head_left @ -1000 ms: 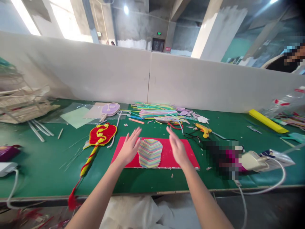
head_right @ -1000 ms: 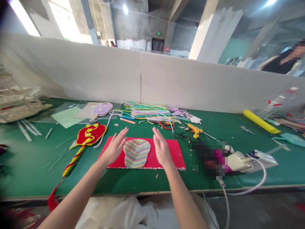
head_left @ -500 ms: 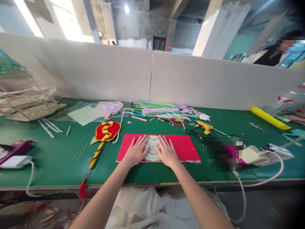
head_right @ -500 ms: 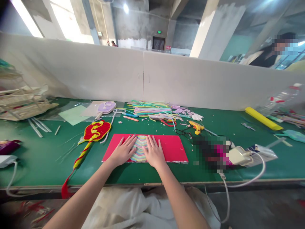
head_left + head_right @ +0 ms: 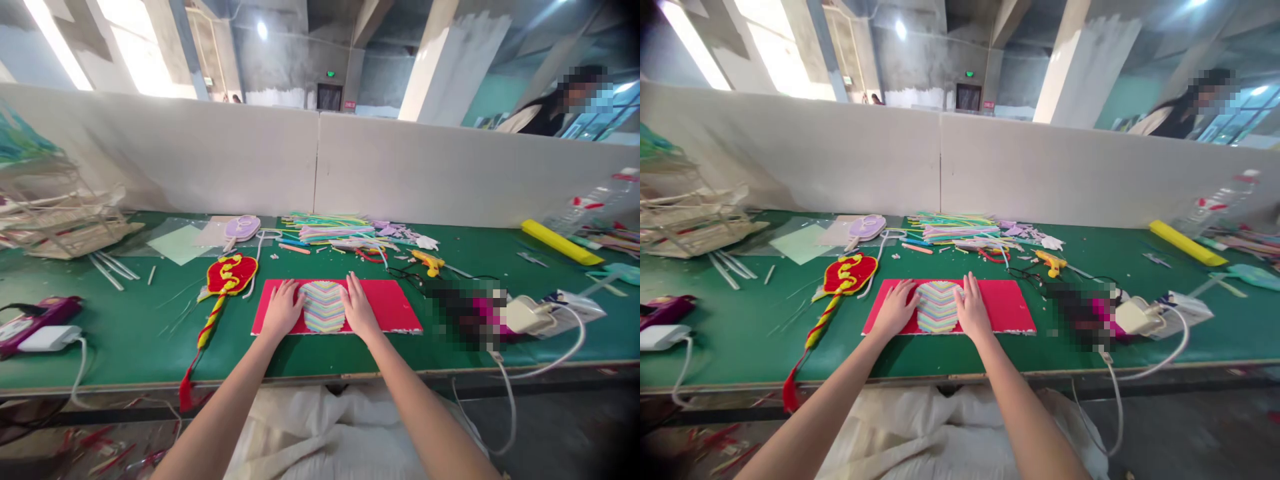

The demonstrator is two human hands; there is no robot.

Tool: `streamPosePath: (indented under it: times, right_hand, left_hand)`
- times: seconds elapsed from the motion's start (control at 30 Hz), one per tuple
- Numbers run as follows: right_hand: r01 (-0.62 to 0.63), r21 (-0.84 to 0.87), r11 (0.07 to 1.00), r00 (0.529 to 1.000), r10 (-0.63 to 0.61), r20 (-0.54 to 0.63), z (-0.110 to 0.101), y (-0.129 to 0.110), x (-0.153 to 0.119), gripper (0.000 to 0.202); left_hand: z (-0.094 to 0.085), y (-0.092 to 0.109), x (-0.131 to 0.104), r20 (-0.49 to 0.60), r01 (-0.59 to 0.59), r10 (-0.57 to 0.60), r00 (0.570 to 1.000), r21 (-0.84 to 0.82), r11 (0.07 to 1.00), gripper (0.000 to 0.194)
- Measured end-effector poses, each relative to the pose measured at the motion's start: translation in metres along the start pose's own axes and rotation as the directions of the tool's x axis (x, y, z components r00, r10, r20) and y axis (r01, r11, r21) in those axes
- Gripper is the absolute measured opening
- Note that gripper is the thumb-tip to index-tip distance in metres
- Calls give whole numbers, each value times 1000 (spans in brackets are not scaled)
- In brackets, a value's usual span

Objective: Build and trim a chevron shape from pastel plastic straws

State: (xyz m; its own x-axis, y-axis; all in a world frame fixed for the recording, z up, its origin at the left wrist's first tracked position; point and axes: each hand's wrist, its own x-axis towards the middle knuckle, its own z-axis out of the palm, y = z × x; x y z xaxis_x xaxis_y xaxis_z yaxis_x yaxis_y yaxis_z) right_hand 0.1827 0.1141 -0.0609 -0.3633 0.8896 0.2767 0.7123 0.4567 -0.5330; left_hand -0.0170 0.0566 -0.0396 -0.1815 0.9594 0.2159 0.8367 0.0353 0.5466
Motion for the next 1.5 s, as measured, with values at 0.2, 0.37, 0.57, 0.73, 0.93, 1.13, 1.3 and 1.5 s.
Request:
streamPosePath:
  times: [0.2, 0.37, 0.57, 0.73, 0.93, 1.13, 1.3, 1.5]
  right_hand:
    - [23, 97, 995, 999, -20, -27, 6, 3, 2, 64]
    - [-147, 656, 741, 974, 224, -34, -8, 4, 7, 53]
    - [-152, 915, 374, 950, 310, 31, -18, 1, 45, 39]
    - [-49, 985, 168, 924, 382, -19, -4, -4, 73, 47]
    - [-24, 997, 69, 912, 411, -7, 1, 0, 71, 40]
    - [-40, 995, 93, 941, 340, 6, -2, -2, 68, 36]
    - [-55, 988, 141, 968, 250, 18, -4, -4, 65, 39]
    - [-116, 981, 155, 977, 194, 85, -4, -6, 64, 40]
  left_hand:
    - [-2, 0, 5, 34, 104, -109, 993, -668, 737, 39]
    - [0, 10, 14, 134, 196, -161, 978, -852, 485, 42]
    - [9, 29, 43, 159, 195, -189, 969, -962, 193, 49]
    - [19, 34, 49, 379, 380, -60, 924, -925, 12, 60]
    - [20, 34, 43, 524, 522, 43, 851, -834, -180, 65]
    - [24, 34, 41, 480, 478, 6, 877, -874, -88, 25]
    - [29, 31, 38, 452, 450, 0, 892, -888, -97, 28]
    - [26, 30, 41, 407, 398, -58, 911, -909, -125, 28]
